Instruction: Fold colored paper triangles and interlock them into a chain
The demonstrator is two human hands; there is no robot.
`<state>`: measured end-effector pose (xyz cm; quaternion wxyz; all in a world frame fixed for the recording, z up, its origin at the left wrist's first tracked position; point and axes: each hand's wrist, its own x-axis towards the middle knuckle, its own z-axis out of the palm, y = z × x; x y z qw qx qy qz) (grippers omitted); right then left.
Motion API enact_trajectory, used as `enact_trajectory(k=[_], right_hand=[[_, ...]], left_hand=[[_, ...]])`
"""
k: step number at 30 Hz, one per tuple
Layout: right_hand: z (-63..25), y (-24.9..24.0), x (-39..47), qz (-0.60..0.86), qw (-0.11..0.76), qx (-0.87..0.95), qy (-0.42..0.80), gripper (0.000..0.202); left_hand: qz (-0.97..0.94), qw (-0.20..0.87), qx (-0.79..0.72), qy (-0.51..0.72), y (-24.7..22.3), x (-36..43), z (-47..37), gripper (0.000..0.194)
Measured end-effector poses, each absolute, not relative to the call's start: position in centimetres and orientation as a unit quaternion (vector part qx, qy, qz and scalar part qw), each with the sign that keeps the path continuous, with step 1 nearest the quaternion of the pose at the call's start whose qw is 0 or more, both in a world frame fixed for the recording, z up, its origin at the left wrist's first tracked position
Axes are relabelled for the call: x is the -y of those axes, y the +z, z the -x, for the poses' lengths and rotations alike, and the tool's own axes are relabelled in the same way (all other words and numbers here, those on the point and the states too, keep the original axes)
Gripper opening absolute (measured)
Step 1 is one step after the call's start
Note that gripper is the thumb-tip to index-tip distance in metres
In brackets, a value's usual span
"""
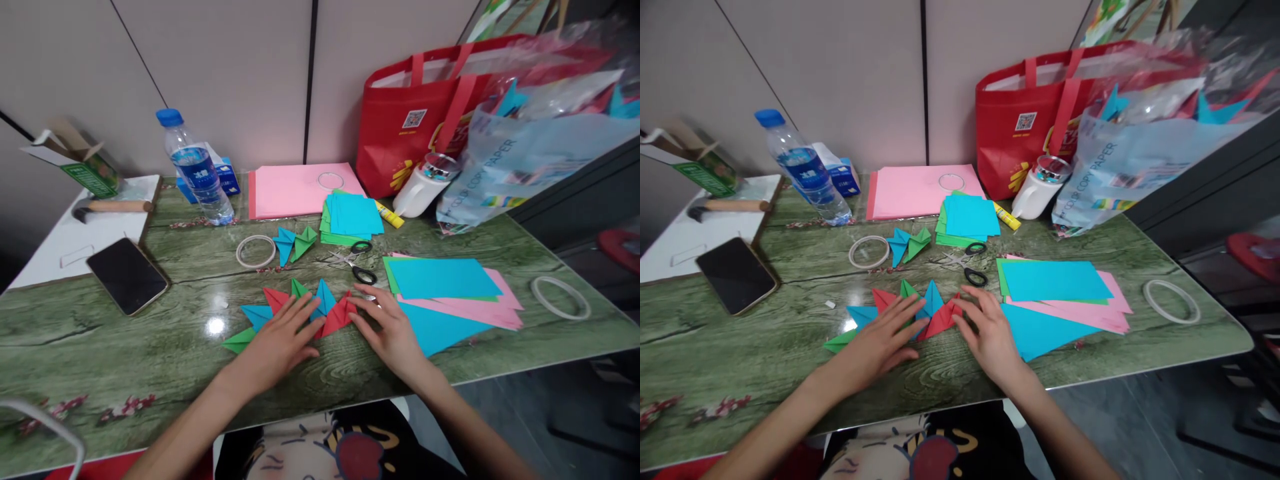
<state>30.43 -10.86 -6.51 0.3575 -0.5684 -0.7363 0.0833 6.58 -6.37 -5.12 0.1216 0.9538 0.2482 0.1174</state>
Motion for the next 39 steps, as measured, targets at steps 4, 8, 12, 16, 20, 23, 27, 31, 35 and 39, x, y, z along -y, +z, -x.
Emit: enact_trajectory(k=[4, 8, 12, 16, 20, 23, 27, 31, 35, 39], right_hand=[[-30.0, -7.1, 11.2, 0.579, 0.308, 0.743, 0.130, 0.030], [-29.4, -7.1, 11.1, 0.613, 0.323, 0.701, 0.172, 0.043], [-28.9, -7.1, 10.4, 0.632, 0.395, 0.609, 0.272, 0.052], [-28.8, -7.6, 9.6, 0.624, 0.464, 0.534, 0.333, 0.053], [-28.8, -7.1, 9.4, 0.631, 0.431, 0.604, 0.226, 0.040], [-28.5, -6.0, 9.5, 0.547, 0.362, 0.743, 0.134, 0.033], [-27.6, -5.7, 9.6, 0.459, 0.214, 0.857, 0.093, 0.043], [-26.7, -6.4, 9.0, 0.511, 0.173, 0.841, 0.042, 0.041], [-26.4, -6.4, 8.5, 0.530, 0.176, 0.829, 0.025, 0.038], [-27.0, -5.8, 7.6, 0.538, 0.203, 0.818, 0.031, 0.047]], left_hand=[[-0.955, 0.115, -0.258, 0.094, -6.0, 6.8, -7.0, 0.042], [-0.952, 0.120, -0.261, 0.106, -6.3, 6.8, -7.0, 0.040], [-0.949, 0.130, -0.267, 0.110, -6.4, 6.9, -6.9, 0.039], [-0.940, 0.150, -0.265, 0.156, -6.3, 7.0, -6.9, 0.038], [-0.874, 0.195, -0.325, 0.304, -4.8, 6.4, -6.0, 0.035], [-0.784, 0.181, -0.455, 0.380, -3.3, 5.5, -4.3, 0.025], [-0.740, 0.172, -0.580, 0.294, -2.6, 4.8, -1.1, 0.035], [-0.702, 0.192, -0.658, 0.193, -3.1, 5.1, 0.9, 0.045], [-0.685, 0.254, -0.649, 0.212, -4.0, 4.8, 0.6, 0.056], [-0.651, 0.354, -0.591, 0.317, -4.4, 3.4, -0.6, 0.059]])
